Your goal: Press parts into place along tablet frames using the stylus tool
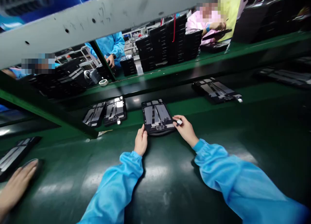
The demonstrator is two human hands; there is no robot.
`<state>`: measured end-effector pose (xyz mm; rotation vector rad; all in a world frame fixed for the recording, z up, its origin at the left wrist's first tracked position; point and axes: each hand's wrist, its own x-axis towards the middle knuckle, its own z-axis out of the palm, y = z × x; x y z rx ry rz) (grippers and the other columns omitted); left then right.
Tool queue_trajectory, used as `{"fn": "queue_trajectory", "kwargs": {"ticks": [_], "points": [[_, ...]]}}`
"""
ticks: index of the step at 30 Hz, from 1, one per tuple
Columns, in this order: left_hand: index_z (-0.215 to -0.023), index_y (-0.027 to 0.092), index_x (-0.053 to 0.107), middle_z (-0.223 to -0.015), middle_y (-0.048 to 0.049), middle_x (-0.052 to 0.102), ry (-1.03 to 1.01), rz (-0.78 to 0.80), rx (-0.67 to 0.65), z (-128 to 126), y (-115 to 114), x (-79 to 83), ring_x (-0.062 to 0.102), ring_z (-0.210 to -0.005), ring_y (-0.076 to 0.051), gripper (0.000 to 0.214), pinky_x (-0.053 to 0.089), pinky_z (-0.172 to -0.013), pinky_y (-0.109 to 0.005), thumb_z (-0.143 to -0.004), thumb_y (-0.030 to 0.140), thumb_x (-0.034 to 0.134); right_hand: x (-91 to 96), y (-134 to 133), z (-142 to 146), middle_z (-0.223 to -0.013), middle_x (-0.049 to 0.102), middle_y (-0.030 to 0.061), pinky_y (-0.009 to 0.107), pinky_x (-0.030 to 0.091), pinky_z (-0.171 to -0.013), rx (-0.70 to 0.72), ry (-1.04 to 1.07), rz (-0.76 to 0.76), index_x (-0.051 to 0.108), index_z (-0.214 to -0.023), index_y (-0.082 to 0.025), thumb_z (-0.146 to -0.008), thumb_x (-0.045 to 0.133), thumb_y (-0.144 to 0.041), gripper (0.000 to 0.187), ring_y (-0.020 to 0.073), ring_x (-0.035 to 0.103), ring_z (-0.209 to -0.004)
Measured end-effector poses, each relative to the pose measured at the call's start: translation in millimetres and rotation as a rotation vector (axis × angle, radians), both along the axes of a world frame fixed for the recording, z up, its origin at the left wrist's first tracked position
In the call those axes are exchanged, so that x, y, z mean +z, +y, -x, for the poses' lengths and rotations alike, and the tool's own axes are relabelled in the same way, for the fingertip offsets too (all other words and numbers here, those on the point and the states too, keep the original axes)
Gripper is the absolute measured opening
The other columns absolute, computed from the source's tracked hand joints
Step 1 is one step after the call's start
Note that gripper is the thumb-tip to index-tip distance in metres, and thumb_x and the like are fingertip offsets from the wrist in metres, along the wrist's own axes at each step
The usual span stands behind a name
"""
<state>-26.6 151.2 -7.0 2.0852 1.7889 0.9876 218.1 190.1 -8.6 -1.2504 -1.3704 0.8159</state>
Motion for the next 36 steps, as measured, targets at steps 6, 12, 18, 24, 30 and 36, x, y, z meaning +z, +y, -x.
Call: {"fn": "queue_trajectory", "kwargs": {"ticks": [6,12,18,24,30,36], "points": [[-0.141,0.021,0.046,-0.092,-0.0028,0.061,-0.028,0.164,-0.278,1,-121,15.7,0.060,-0.078,-0.015,0.053,0.053,-0.072,-0.027,-0.091,0.035,0.060,7.8,-124,-62,-0.136,0.059,0.0116,0.041,0.053,-0.093,0.375,-0.224,0.145,0.053,-0.129,-0.025,-0.075,0.076,-0.031,0.059,0.0293,0.060,-0.119],[-0.142,0.020,0.042,-0.099,-0.0071,0.063,0.113,0.138,-0.268,-9,-160,24.0,0.061,-0.087,-0.020,0.052,0.054,-0.076,-0.033,-0.097,0.043,0.050,10.3,-166,-81,-0.123,0.066,0.0111,0.045,0.054,-0.089,0.317,-0.323,0.194,0.056,-0.121,-0.026,-0.084,0.068,-0.036,0.040,0.0333,0.058,-0.121],[-0.121,0.019,0.060,-0.099,-0.0079,0.065,0.255,-0.021,-0.307,-13,-154,42.9,0.060,-0.089,-0.021,0.038,0.051,-0.075,-0.035,-0.095,0.046,0.054,36.0,-167,-58,-0.124,0.065,0.0098,0.041,0.055,-0.087,0.287,-0.357,0.079,0.055,-0.128,-0.028,-0.088,0.066,-0.036,0.043,0.0286,0.065,-0.106],[-0.092,0.020,0.068,-0.084,-0.0029,0.067,0.017,0.026,-0.364,-27,-149,43.5,0.061,-0.079,-0.016,0.016,0.050,-0.071,-0.028,-0.097,0.026,0.053,55.5,-162,-8,-0.100,0.069,0.0068,0.038,0.054,-0.079,0.589,-0.401,0.000,0.064,-0.115,-0.026,-0.094,0.053,-0.015,0.027,0.0243,0.066,-0.092],[-0.089,0.020,0.067,-0.081,-0.0010,0.067,-0.208,0.156,-0.337,-29,-148,38.5,0.058,-0.067,-0.012,0.009,0.047,-0.064,-0.023,-0.093,0.021,0.059,50.5,-152,14,-0.091,0.070,0.0042,0.032,0.053,-0.074,0.601,-0.312,0.042,0.067,-0.100,-0.024,-0.088,0.058,-0.009,0.021,0.0217,0.067,-0.086],[-0.091,0.019,0.068,-0.078,-0.0007,0.065,-0.399,0.299,-0.302,-32,-149,36.0,0.054,-0.061,-0.010,0.007,0.045,-0.056,-0.021,-0.090,0.023,0.061,44.9,-154,16,-0.088,0.071,0.0025,0.032,0.051,-0.072,0.554,-0.332,0.027,0.068,-0.101,-0.025,-0.084,0.062,-0.010,0.023,0.0213,0.067,-0.082]]}}
